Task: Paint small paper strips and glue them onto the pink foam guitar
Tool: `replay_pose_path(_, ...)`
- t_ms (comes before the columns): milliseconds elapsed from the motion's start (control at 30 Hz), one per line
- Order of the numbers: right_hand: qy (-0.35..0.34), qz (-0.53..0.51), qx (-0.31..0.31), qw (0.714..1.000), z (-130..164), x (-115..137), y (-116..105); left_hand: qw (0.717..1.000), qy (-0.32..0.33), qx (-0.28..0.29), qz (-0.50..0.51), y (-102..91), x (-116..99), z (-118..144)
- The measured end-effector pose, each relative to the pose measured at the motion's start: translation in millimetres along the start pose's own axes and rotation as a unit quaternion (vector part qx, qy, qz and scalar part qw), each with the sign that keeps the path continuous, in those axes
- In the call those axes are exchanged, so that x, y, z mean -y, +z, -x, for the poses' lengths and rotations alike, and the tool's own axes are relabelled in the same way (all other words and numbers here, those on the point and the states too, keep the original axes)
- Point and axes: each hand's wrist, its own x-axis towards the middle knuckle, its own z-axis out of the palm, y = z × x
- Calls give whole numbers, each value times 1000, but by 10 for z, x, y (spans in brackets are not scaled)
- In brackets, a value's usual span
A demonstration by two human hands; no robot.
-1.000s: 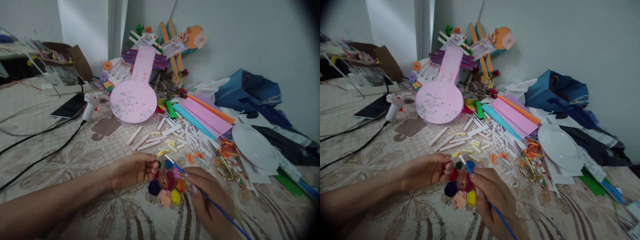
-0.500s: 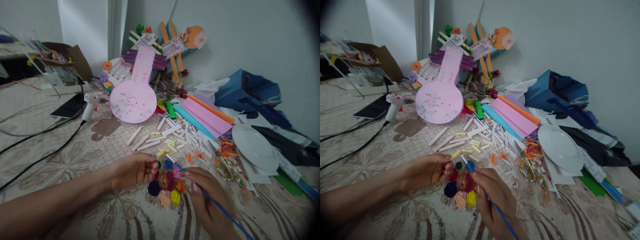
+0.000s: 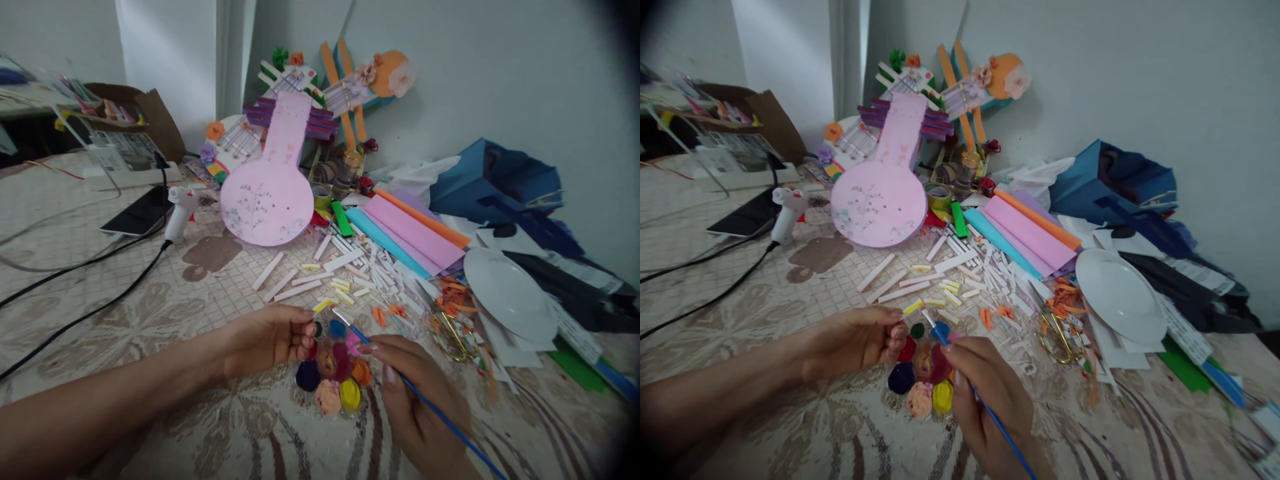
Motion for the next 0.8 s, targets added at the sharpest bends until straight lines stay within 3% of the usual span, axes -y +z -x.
replay_pose_path(100, -23, -1, 12, 1000, -10, 2, 2, 1000, 2, -2, 1, -1, 0, -2)
replay_pose_path(233, -6, 9, -9, 1000, -18, 11, 3, 1000, -4, 0, 1, -3, 0, -1)
replay_pose_path(800, -7, -27, 25, 999, -45, 44, 6, 1000, -4, -5, 4, -7, 0, -8)
